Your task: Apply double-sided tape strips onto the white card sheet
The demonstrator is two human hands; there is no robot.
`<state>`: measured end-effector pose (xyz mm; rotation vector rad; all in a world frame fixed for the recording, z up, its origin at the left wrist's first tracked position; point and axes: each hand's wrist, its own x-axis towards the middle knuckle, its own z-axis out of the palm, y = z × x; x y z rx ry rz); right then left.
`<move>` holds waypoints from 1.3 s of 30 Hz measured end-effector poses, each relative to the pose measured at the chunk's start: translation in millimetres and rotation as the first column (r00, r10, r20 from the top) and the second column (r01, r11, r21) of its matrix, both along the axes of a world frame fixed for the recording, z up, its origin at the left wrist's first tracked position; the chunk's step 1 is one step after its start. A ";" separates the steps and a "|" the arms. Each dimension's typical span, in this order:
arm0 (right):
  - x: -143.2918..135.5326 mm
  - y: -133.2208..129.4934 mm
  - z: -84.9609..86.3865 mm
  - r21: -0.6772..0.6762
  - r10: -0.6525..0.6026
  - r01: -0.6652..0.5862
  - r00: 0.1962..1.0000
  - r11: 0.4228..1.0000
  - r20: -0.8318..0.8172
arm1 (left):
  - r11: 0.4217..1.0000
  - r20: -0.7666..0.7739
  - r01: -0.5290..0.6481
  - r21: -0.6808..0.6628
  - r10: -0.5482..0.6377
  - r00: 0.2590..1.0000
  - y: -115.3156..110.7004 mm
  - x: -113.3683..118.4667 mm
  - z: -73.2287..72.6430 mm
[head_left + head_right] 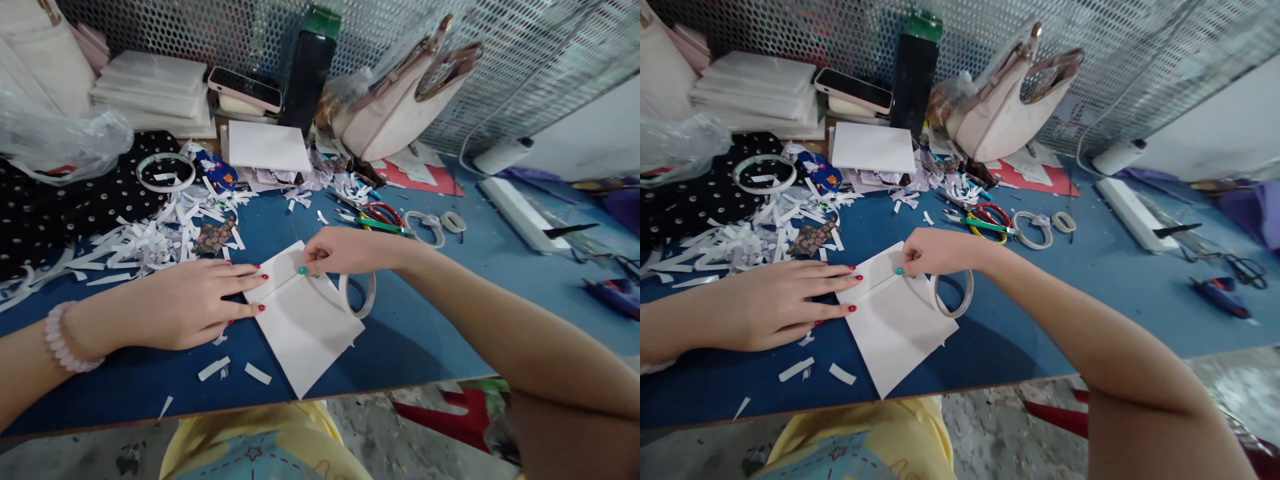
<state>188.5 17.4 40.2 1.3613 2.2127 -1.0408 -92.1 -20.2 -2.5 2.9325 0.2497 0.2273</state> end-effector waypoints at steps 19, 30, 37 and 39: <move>-2.8 -3.0 0.9 0.028 -0.025 0.024 0.999 0.999 0.036 | 1.000 0.004 -0.004 -0.026 0.005 1.000 -0.4 -0.1 0.9; -7.9 -8.9 4.6 0.076 -0.053 0.044 0.991 0.996 0.124 | 0.999 0.049 -0.030 0.030 0.029 0.998 -0.9 5.3 -1.1; -14.2 -15.7 4.9 0.204 -0.025 -0.005 0.989 0.979 0.146 | 0.994 -0.041 -0.084 0.072 0.087 0.995 -1.9 22.2 -2.2; -16.3 -17.2 5.5 0.239 -0.007 -0.032 0.987 0.971 0.159 | 0.991 -0.042 -0.101 0.082 0.105 0.994 -1.9 26.9 -1.3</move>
